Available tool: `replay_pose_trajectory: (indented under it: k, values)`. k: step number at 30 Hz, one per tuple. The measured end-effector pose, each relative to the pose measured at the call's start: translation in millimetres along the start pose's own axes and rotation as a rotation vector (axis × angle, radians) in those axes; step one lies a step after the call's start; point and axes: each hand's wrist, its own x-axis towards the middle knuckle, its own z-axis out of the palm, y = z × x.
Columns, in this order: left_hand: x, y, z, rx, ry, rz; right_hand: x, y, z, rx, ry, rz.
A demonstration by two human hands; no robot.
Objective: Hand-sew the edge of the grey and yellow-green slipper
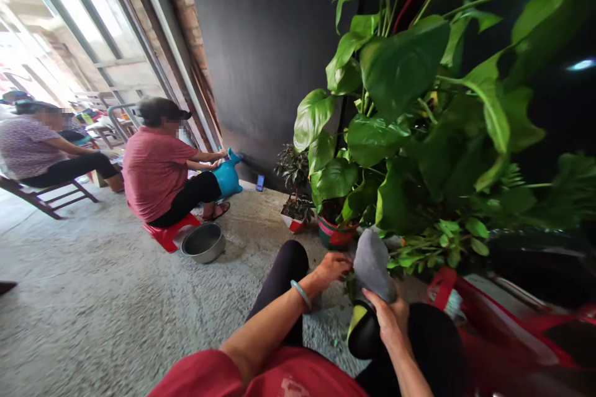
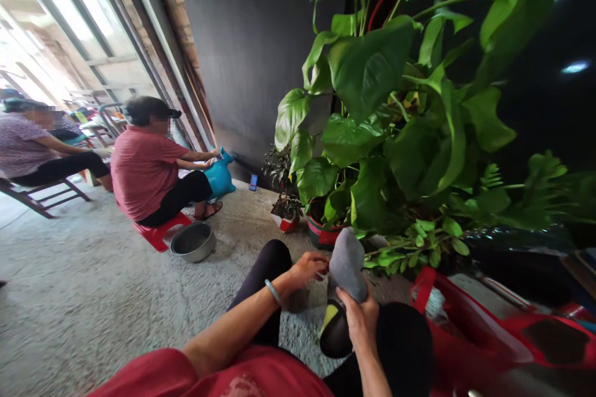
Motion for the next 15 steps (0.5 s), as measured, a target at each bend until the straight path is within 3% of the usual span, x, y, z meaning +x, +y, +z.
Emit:
replay_pose_trajectory:
  k: [1,6,9,12,14,15]
  values:
    - [-7,19,-1,-0.014,0.007,0.062,1,0,-8,-0.009,0.029,0.008]
    - [-70,144,-4,-0.015,-0.241,0.548,2,-6,-32,-0.036,0.157,0.011]
    - [-100,190,-1,0.083,-0.313,0.714,9,-20,-33,-0.011,0.149,-0.011]
    - [-87,175,-3,0.322,-0.493,0.621,32,-41,-41,-0.020,0.117,-0.053]
    - [-55,139,-9,0.566,-0.553,0.509,54,-50,-53,-0.065,0.203,-0.063]
    - [-36,118,-12,0.695,-0.514,0.432,64,-52,-60,-0.110,0.272,-0.069]
